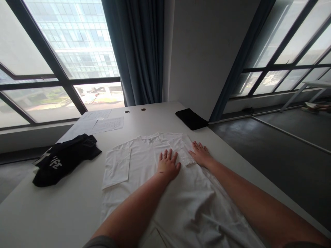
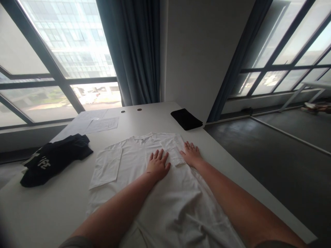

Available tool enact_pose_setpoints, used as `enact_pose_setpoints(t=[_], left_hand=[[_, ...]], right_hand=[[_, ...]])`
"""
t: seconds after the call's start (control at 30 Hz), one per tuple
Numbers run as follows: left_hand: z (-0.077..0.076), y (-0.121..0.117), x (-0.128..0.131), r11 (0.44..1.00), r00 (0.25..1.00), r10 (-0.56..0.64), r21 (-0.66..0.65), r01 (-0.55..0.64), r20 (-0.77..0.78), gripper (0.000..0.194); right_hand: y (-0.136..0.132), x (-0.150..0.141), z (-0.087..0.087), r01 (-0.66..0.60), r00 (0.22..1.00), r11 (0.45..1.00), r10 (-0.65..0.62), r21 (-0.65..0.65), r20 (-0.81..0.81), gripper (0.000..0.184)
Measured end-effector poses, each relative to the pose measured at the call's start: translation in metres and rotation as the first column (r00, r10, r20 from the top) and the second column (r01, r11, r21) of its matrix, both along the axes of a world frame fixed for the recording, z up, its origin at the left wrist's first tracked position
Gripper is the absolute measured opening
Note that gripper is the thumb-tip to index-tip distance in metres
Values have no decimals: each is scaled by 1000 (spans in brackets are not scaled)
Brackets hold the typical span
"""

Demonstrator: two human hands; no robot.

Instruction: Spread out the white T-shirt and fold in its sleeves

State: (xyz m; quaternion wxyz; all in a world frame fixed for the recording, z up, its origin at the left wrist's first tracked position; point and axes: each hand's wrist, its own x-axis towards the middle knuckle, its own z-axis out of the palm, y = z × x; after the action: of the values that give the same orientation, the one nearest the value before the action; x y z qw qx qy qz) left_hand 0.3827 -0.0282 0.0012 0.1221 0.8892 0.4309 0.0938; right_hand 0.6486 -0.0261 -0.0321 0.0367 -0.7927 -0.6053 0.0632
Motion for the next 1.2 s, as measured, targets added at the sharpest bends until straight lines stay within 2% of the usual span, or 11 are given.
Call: enact_pose_setpoints(t=[0.13, 0.23, 0.33, 0.5, 0.6, 0.73, 0.93, 1.1, 1.2], left_hand=[[2, -2, 0, 1000, 1000, 18, -13, -18, -21, 71], [5, -4, 0, 1000, 999, 9, -10, -10, -38, 71], [10, -4, 1, 1000, 998, 2, -22, -4, -67, 71], [19, -9, -10, 992, 989, -59, -115, 44, -132, 73], [18, -27, -40, 986, 980, -144, -104, 130, -137, 72], [8, -62, -98, 979, 976, -202, -34, 200, -81, 67], [8, -100, -173, 967, 963, -252, -56, 248, -99, 64], [6, -114, -223, 977, 975, -212, 20, 213, -63, 60], [-1, -117, -242, 982, 986, -157, 101, 162, -55, 58]], right_hand=[[-60, 13, -13, -76, 996, 996, 73, 50, 49, 72], [-85, 19, -13, -127, 987, 987, 116, 98, 111, 68], [-94, 19, -7, -182, 976, 975, 164, 126, 142, 65], [-93, 11, 3, -223, 971, 972, 215, 71, 106, 64], [-94, 11, 4, -224, 971, 970, 213, 91, 113, 64], [-97, 14, 2, -252, 966, 952, 236, 172, 106, 60], [-98, 18, 5, -327, 945, 871, 312, 368, 100, 51], [-95, 13, 18, -383, 924, 833, 346, 399, 165, 44], [-83, -6, 35, -414, 909, 839, 365, 354, 198, 44]])
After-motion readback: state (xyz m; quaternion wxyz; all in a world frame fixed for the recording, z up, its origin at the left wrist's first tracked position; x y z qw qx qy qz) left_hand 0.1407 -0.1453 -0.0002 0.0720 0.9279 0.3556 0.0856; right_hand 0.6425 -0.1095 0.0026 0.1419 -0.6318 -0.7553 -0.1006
